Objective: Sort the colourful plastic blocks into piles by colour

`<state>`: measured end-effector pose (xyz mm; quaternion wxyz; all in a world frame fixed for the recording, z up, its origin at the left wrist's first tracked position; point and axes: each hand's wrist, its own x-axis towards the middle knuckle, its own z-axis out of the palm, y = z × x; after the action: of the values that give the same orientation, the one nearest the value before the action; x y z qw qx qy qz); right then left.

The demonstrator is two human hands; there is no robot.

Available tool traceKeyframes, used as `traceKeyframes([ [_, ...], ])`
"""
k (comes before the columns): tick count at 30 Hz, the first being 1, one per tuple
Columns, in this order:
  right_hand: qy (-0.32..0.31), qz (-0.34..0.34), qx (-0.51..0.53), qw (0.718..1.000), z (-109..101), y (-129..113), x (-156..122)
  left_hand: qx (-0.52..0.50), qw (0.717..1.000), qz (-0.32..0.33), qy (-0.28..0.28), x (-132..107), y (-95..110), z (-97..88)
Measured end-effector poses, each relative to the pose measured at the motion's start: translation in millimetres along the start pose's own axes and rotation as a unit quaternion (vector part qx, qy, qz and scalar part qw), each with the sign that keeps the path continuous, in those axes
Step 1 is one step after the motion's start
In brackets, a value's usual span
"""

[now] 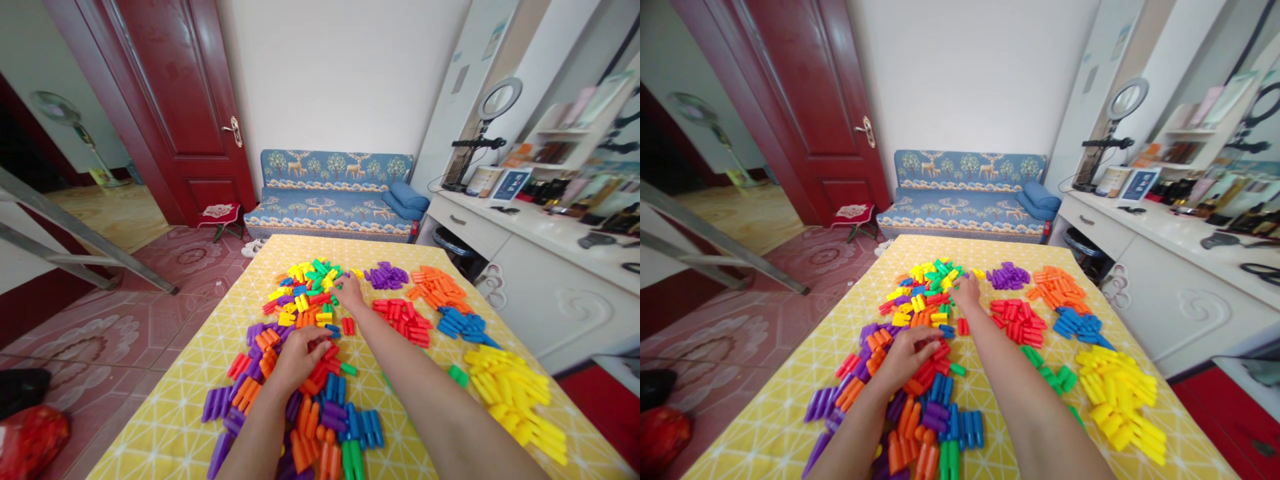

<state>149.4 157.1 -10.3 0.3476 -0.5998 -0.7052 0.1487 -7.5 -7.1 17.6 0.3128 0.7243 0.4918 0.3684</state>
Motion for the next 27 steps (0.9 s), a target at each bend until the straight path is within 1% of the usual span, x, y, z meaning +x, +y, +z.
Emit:
traceKeyframes([
  [3, 0.044, 0.038, 0.026, 0.998, -5, -14, -8, 0.005, 1.0, 0.0, 0.001, 0, -1, 0.1],
  [5, 0.063, 0.039, 0.05, 0.996, -10, -24, -17, 0.009, 1.0, 0.0, 0.0, 1, -2, 0.6],
  [7, 0.078, 0.029, 0.115, 0.99, -16, -34, -30, 0.008, 1.0, 0.002, 0.001, 1, -3, 1.3],
  [9, 0.082, 0.022, 0.187, 0.979, -23, -42, -47, 0.005, 1.0, 0.003, 0.002, 1, -3, 2.0],
  [11, 0.077, 0.031, 0.257, 0.963, -32, -47, -68, 0.002, 1.0, 0.001, 0.005, 1, -3, 2.3],
  [14, 0.083, 0.055, 0.344, 0.934, -55, -44, -100, 0.005, 1.0, 0.001, 0.007, 0, -3, 1.7],
  [16, 0.11, 0.071, 0.369, 0.92, -78, -32, -118, 0.008, 1.0, 0.007, 0.007, 0, -3, 1.2],
  [18, 0.159, 0.091, 0.35, 0.919, -105, -9, -132, 0.009, 1.0, 0.009, 0.004, 0, -4, 1.0],
  [20, 0.226, 0.106, 0.285, 0.926, -136, 22, -140, 0.007, 1.0, 0.007, 0.002, 0, -4, 1.2],
  [22, 0.268, 0.115, 0.195, 0.936, -165, 57, -146, 0.005, 1.0, 0.003, 0.0, 1, -3, 1.6],
  [23, 0.269, 0.126, 0.143, 0.944, -178, 75, -148, 0.004, 1.0, 0.001, 0.0, 1, -3, 1.7],
  [25, 0.228, 0.153, 0.021, 0.961, -200, 106, -151, 0.005, 1.0, -0.004, -0.001, 1, -2, 1.9],
  [27, 0.178, 0.165, -0.088, 0.966, -215, 130, -154, 0.005, 1.0, -0.006, 0.0, 1, -1, 2.0],
])
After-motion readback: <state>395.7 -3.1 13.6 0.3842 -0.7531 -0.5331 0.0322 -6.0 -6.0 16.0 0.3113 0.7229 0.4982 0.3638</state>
